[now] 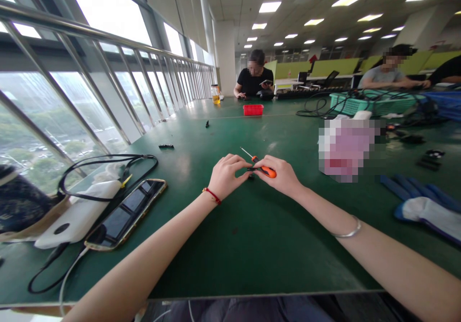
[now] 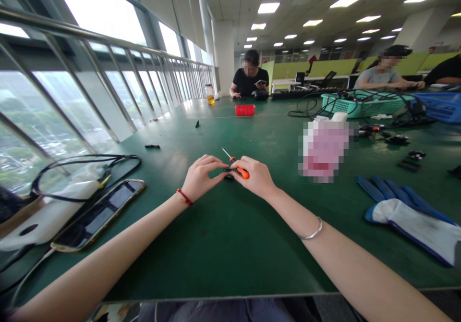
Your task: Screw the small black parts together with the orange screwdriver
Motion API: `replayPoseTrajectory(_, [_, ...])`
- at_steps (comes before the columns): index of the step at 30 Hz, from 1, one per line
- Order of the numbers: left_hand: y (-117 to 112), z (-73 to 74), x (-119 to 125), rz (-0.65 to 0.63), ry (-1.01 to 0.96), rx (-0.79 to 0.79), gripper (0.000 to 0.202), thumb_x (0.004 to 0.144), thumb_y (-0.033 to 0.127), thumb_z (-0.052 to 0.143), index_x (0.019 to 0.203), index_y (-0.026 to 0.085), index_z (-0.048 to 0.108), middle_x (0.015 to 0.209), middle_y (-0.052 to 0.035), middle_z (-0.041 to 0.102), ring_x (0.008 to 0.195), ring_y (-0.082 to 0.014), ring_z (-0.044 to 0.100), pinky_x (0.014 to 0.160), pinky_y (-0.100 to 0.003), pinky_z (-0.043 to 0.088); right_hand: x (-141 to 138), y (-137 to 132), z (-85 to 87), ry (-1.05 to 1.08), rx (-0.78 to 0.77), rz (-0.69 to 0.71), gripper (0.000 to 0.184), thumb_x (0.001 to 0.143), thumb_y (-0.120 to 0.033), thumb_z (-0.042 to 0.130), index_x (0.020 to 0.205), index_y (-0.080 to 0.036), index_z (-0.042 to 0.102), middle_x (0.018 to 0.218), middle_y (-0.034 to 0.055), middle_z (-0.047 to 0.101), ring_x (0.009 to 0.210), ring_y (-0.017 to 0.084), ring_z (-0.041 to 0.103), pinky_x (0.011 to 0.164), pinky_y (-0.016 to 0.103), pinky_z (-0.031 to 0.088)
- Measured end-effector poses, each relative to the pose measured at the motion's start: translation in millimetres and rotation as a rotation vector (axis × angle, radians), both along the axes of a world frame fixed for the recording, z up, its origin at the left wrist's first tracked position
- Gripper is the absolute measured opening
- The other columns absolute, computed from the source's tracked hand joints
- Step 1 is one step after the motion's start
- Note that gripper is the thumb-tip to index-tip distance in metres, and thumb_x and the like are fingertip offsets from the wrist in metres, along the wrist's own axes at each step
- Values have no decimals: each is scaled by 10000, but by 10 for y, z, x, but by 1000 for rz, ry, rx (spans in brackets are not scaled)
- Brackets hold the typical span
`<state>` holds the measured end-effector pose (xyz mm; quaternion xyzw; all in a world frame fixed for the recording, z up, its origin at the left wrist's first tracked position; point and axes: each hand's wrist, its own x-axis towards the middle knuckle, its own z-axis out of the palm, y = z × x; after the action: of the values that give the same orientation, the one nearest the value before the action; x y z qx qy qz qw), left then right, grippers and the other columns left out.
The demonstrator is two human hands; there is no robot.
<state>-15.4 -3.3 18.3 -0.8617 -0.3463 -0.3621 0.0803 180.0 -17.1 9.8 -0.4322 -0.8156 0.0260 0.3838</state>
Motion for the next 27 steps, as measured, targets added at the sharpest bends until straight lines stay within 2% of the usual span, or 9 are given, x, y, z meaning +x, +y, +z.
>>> replayPoseTrajectory(6, [8, 59, -34, -56, -28, -84, 130, 818, 288, 610, 859, 223, 715, 899, -29, 687, 864, -170, 587, 796, -298, 474, 35, 26, 9, 28, 36, 53, 169, 799, -337, 603, 906, -227, 672, 816, 16, 629, 724, 142, 602, 673, 246, 440])
replayPoseTrajectory(11, [64, 101, -97, -115, -11, -320, 125, 768, 329, 665, 806, 227, 726, 1011, -28, 683, 938, -183, 607, 894, -330, 466, 254, 156, 27, 126, 40, -108, 181, 795, -349, 582, 869, -213, 674, 851, 36, 666, 741, 166, 619, 694, 272, 453])
replayPoseTrajectory(16, [89, -23, -81, -112, 77, -451, 115, 753, 313, 674, 807, 234, 738, 1113, -25, 672, 1029, -209, 601, 966, -365, 440, 387, 281, -38, 99, -12, -198, 156, 796, -310, 546, 804, -223, 675, 866, 22, 704, 761, 177, 635, 700, 277, 455])
replayPoseTrajectory(20, [101, -101, -19, -106, 50, -492, 113, 758, 277, 660, 808, 218, 743, 1019, -28, 703, 957, -189, 631, 922, -325, 473, 366, 295, -64, 66, -20, -206, 162, 798, -308, 535, 799, -232, 677, 883, 7, 715, 783, 179, 645, 690, 271, 453])
replayPoseTrajectory(24, [212, 0, -169, 17, -37, -446, 146, 743, 305, 660, 795, 200, 747, 975, -35, 707, 909, -191, 644, 901, -307, 480, 353, 272, -52, 42, -35, -203, 165, 799, -306, 529, 796, -235, 678, 890, -2, 716, 782, 177, 647, 672, 268, 450])
replayPoseTrajectory(27, [362, 151, -556, 277, -128, -376, 190, 744, 317, 635, 836, 193, 747, 956, -36, 710, 895, -197, 647, 896, -296, 476, 350, 261, -48, 39, -39, -193, 168, 800, -302, 524, 788, -236, 678, 890, -3, 717, 775, 176, 646, 671, 269, 453])
